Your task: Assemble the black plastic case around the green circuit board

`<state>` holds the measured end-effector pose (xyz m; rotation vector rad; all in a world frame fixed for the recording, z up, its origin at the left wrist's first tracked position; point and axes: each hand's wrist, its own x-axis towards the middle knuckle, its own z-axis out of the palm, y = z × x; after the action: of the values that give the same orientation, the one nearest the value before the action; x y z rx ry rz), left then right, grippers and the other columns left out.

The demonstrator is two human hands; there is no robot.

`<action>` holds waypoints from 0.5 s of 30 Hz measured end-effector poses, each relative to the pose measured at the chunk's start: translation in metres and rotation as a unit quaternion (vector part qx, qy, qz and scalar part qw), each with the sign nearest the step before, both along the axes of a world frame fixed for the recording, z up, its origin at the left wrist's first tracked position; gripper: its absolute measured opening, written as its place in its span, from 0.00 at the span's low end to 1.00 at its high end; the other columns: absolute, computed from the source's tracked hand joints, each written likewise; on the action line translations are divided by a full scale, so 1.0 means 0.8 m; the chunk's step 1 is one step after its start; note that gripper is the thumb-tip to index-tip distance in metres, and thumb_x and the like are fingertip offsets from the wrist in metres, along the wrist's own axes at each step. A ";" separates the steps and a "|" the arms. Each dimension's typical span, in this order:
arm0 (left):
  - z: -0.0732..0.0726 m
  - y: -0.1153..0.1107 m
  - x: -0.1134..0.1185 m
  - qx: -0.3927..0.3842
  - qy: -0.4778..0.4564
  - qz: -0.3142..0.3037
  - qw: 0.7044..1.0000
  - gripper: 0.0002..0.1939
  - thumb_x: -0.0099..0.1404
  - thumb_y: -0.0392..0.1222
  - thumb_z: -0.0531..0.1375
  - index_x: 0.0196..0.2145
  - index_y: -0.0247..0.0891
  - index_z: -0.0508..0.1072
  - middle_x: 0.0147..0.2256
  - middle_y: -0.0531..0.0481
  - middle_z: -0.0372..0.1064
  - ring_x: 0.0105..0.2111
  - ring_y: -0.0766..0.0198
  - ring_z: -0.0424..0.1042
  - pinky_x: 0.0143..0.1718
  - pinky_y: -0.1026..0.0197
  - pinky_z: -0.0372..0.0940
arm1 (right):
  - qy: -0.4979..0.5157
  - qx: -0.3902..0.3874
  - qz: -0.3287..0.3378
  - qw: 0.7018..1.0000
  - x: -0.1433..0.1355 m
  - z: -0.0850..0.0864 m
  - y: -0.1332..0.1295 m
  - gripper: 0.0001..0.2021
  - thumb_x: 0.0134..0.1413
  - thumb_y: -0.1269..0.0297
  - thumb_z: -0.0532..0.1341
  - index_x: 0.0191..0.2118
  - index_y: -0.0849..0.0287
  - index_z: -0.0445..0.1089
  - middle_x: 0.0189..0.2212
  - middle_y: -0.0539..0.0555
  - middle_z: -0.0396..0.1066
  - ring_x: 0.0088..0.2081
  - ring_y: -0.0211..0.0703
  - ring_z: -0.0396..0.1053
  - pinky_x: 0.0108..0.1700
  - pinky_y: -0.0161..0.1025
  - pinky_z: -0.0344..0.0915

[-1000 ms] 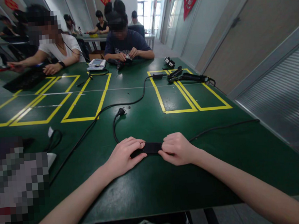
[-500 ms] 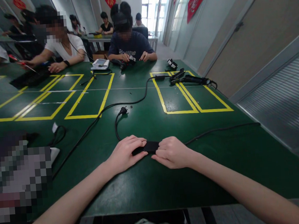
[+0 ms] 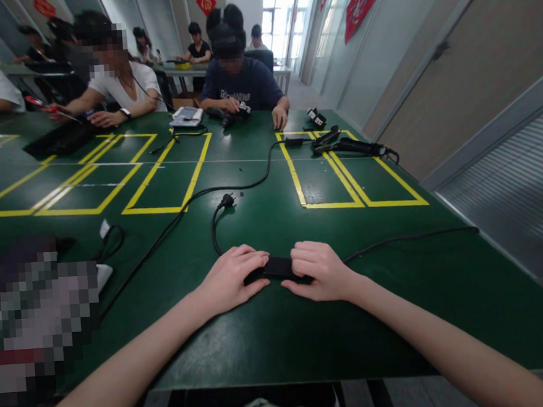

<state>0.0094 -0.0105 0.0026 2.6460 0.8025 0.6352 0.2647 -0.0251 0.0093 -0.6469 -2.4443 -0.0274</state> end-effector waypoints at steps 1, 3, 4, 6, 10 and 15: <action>0.000 0.000 0.001 0.002 0.005 -0.002 1.000 0.12 0.70 0.41 0.66 0.50 0.41 0.73 0.52 0.44 0.78 0.49 0.52 0.75 0.48 0.51 0.71 | -0.004 -0.009 -0.008 1.000 0.001 0.001 0.001 0.12 0.66 0.58 0.62 0.32 0.58 0.70 0.31 0.55 0.73 0.32 0.44 0.67 0.34 0.40 0.61; 0.001 0.001 0.002 0.005 0.008 -0.005 1.000 0.10 0.71 0.41 0.65 0.49 0.40 0.73 0.51 0.45 0.78 0.48 0.53 0.74 0.48 0.52 0.70 | -0.037 -0.038 -0.011 0.999 0.002 0.001 0.002 0.14 0.63 0.55 0.65 0.45 0.61 0.73 0.42 0.61 0.76 0.40 0.49 0.71 0.40 0.44 0.66; 0.002 0.001 0.002 0.007 0.008 -0.005 1.000 0.10 0.71 0.41 0.64 0.49 0.40 0.73 0.50 0.45 0.78 0.48 0.53 0.74 0.48 0.52 0.69 | -0.057 -0.051 -0.009 0.997 0.001 0.000 0.002 0.18 0.62 0.55 0.67 0.51 0.62 0.72 0.46 0.62 0.76 0.43 0.51 0.71 0.42 0.46 0.68; 0.004 0.002 0.003 0.010 0.006 -0.003 1.000 0.09 0.72 0.41 0.63 0.48 0.40 0.73 0.48 0.45 0.78 0.45 0.54 0.74 0.46 0.53 0.69 | -0.083 -0.063 -0.005 0.995 0.001 -0.004 0.002 0.22 0.62 0.57 0.67 0.56 0.63 0.69 0.48 0.63 0.76 0.45 0.52 0.72 0.43 0.47 0.69; 0.007 0.003 0.004 0.006 0.003 0.009 1.000 0.09 0.74 0.44 0.61 0.47 0.38 0.74 0.40 0.46 0.76 0.41 0.55 0.74 0.43 0.55 0.69 | -0.095 -0.048 -0.021 0.994 0.000 -0.010 0.004 0.17 0.68 0.59 0.61 0.56 0.62 0.69 0.46 0.62 0.78 0.42 0.51 0.74 0.42 0.46 0.71; 0.003 0.002 0.006 0.016 -0.014 0.026 0.999 0.13 0.75 0.47 0.59 0.50 0.37 0.75 0.40 0.44 0.78 0.41 0.55 0.76 0.44 0.53 0.71 | -0.117 -0.024 -0.019 0.993 0.001 -0.008 0.004 0.16 0.73 0.61 0.54 0.58 0.64 0.68 0.46 0.63 0.79 0.41 0.52 0.77 0.40 0.47 0.74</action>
<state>0.0138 -0.0087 0.0049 2.6479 0.8614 0.7021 0.2655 -0.0222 0.0032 -0.7477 -2.6653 -0.0624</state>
